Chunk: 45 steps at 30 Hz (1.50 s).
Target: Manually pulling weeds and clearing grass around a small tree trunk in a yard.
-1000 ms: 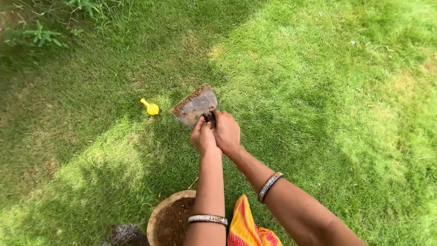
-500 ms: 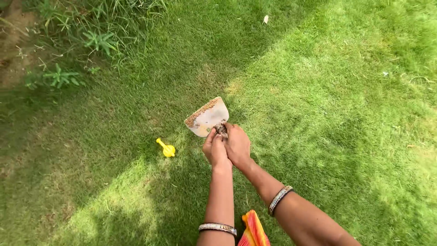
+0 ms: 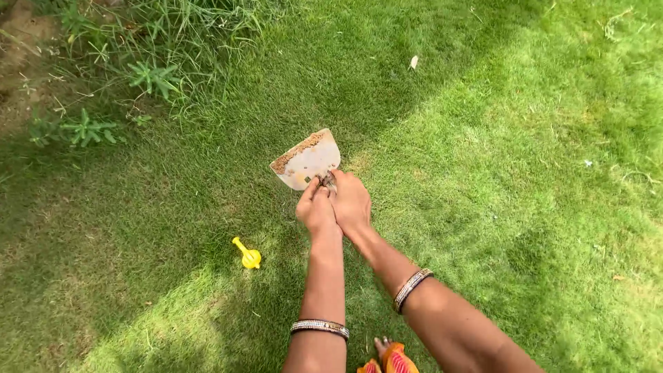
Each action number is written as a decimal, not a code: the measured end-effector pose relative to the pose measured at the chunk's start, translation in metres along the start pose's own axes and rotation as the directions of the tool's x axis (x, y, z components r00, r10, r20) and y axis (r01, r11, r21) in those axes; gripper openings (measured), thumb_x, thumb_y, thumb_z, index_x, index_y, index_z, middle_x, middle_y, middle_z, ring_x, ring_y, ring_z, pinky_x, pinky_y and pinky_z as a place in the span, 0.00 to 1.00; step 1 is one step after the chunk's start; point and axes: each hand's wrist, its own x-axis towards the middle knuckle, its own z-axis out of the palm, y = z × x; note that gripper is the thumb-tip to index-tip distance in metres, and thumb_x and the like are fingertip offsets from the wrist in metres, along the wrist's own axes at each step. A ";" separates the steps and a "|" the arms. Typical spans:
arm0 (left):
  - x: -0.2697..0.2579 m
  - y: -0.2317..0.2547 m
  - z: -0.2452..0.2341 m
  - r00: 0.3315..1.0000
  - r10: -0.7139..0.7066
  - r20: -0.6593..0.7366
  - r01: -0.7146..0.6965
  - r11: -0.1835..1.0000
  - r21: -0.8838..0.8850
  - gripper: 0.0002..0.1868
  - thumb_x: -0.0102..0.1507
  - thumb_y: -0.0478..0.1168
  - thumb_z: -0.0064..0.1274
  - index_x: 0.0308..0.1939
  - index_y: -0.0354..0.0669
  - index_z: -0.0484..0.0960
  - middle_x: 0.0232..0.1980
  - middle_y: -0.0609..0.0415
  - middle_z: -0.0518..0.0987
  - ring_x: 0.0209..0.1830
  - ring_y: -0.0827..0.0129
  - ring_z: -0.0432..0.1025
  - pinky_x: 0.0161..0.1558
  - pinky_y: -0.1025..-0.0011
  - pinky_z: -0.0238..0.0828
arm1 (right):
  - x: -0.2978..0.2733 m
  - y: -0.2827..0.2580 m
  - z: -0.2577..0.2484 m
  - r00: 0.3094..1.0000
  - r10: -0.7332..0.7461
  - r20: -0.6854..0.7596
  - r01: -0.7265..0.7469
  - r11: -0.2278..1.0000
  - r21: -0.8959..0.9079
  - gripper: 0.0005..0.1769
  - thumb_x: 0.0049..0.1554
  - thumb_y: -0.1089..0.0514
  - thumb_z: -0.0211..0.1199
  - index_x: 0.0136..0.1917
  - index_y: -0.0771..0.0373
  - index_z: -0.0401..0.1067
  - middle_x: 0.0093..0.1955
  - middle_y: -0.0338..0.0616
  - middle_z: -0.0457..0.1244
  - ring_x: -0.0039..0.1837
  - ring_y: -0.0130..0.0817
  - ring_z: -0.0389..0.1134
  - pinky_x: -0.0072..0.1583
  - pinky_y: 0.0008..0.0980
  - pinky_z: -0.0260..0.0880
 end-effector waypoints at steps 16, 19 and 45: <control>0.104 0.066 0.075 0.989 0.001 -0.146 0.019 0.990 0.138 0.22 0.59 0.25 0.51 0.58 0.31 0.80 0.50 0.48 0.83 0.44 0.68 0.79 0.46 0.74 0.76 | 0.137 -0.037 0.048 0.974 -0.188 -0.130 0.191 0.982 0.010 0.23 0.56 0.54 0.61 0.63 0.62 0.73 0.56 0.54 0.67 0.61 0.54 0.67 0.61 0.49 0.67; 0.134 0.071 0.078 1.000 0.017 -0.010 -0.018 0.996 -0.083 0.23 0.61 0.23 0.46 0.61 0.26 0.74 0.49 0.41 0.82 0.44 0.63 0.79 0.46 0.71 0.77 | 0.160 -0.057 0.054 0.987 -0.137 -0.088 0.139 0.990 0.024 0.24 0.54 0.54 0.62 0.62 0.61 0.73 0.56 0.54 0.67 0.60 0.54 0.67 0.59 0.49 0.67; 0.248 0.083 0.163 0.987 -0.016 -0.162 0.015 1.000 -0.006 0.25 0.61 0.22 0.47 0.64 0.28 0.75 0.51 0.43 0.81 0.42 0.66 0.79 0.43 0.72 0.78 | 0.304 -0.071 0.071 0.975 -0.220 -0.017 0.220 0.976 0.006 0.23 0.54 0.56 0.61 0.61 0.67 0.74 0.52 0.57 0.67 0.56 0.56 0.68 0.56 0.51 0.67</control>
